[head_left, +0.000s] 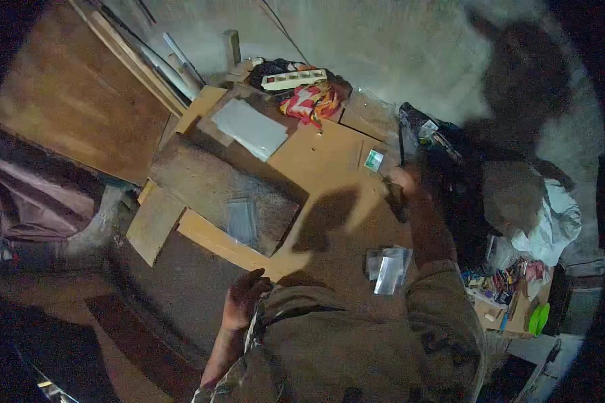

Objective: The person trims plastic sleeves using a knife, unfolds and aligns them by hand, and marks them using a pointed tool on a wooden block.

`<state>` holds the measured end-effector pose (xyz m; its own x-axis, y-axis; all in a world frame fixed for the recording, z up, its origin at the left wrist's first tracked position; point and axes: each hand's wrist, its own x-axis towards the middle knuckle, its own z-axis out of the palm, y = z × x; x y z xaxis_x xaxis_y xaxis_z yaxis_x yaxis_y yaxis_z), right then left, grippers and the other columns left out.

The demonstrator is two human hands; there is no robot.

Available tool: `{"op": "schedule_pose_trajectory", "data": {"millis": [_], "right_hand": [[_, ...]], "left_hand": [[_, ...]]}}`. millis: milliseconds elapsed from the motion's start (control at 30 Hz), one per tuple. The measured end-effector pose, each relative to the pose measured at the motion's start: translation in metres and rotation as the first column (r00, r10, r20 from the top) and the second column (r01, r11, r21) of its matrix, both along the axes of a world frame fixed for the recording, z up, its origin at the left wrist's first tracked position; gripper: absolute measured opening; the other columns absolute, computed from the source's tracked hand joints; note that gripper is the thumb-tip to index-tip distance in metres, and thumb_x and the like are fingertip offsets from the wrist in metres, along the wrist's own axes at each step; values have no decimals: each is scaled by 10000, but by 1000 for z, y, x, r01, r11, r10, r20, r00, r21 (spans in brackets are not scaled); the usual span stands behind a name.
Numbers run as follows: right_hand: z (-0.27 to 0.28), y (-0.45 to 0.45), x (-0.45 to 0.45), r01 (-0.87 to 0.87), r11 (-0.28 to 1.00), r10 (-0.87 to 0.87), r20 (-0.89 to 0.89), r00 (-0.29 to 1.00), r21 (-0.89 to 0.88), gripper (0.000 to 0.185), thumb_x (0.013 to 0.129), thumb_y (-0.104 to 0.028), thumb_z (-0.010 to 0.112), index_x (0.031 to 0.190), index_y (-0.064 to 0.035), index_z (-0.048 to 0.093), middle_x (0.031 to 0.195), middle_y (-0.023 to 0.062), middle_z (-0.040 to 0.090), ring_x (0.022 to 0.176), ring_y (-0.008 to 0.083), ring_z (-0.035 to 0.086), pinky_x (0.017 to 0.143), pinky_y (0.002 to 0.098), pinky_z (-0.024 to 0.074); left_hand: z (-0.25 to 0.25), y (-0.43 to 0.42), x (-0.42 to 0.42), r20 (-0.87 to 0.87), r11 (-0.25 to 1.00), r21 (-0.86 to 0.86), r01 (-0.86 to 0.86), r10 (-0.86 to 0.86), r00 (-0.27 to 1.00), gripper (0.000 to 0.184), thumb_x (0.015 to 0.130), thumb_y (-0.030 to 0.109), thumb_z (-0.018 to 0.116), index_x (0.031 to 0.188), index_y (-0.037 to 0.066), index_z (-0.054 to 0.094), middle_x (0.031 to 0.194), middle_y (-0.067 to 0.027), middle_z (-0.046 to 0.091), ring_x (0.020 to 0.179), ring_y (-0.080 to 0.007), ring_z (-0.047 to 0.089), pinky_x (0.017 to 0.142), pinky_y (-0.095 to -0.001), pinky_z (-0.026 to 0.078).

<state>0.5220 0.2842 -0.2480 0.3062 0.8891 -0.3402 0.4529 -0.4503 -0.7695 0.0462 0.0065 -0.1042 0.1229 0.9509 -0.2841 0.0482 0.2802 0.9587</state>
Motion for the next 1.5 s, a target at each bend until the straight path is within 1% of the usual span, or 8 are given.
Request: {"op": "schedule_pose_trajectory", "data": {"millis": [67,267,467,633,700,867,1167,1500], "right_hand": [[16,-7,-2,59,995,-56,-42,998,76,316,759,-168,685,1000,-10,555,702,56,580,538,130,511,490,271,408],[106,-47,-49,58,973,-2,-241,971,224,402,737,-121,699,1077,3,524,692,53,570,528,121,500,493,257,401],[201,-113,-133,-217,941,301,-351,887,258,299,745,-202,709,954,-45,564,650,-6,523,491,82,461,433,251,347],[230,-151,-193,-454,863,504,-374,778,221,339,751,-183,704,1006,-64,515,644,-23,511,499,57,451,434,234,331],[252,-165,-217,-538,833,499,-601,624,132,349,745,-171,714,1013,-63,517,646,-28,506,506,48,439,447,227,323],[258,-180,-252,-689,695,655,-575,490,204,328,750,-185,725,986,-46,544,660,-32,530,500,44,435,459,218,332],[272,-196,-281,-614,766,619,-476,625,190,276,738,-161,717,929,-50,552,723,-12,548,593,49,475,503,212,365],[269,-205,-294,-488,834,546,-509,666,257,216,760,-113,693,907,-47,550,670,-28,526,519,35,432,463,195,339]], "left_hand": [[-8,-2,0,363,997,22,-74,61,930,416,872,184,562,1222,-22,471,1167,-153,553,1025,-246,569,844,-334,469],[-8,5,-6,146,991,74,112,-122,982,338,884,143,542,1173,-28,508,1196,-160,537,1032,-230,568,860,-326,460],[30,21,7,163,982,-186,-20,50,985,379,887,170,557,1197,-37,488,1142,-151,573,1034,-219,558,892,-338,442],[62,34,12,147,996,-80,-34,46,988,477,865,249,599,1226,-32,465,1165,-155,554,1076,-223,525,915,-339,421],[69,35,13,207,999,5,-52,50,977,561,841,302,629,1252,-28,438,1214,-156,517,1125,-229,484,942,-346,392],[64,30,4,503,989,-133,-60,120,856,565,832,254,650,1255,-39,415,1170,-162,533,1070,-222,510,905,-347,409],[78,8,-11,573,950,-7,-313,261,777,177,807,-27,622,979,1,595,830,-30,634,750,-111,585,737,-265,470],[98,-10,-26,430,919,-2,-394,356,830,203,811,23,635,1011,9,602,809,-26,652,702,-75,578,657,-224,459]]}}
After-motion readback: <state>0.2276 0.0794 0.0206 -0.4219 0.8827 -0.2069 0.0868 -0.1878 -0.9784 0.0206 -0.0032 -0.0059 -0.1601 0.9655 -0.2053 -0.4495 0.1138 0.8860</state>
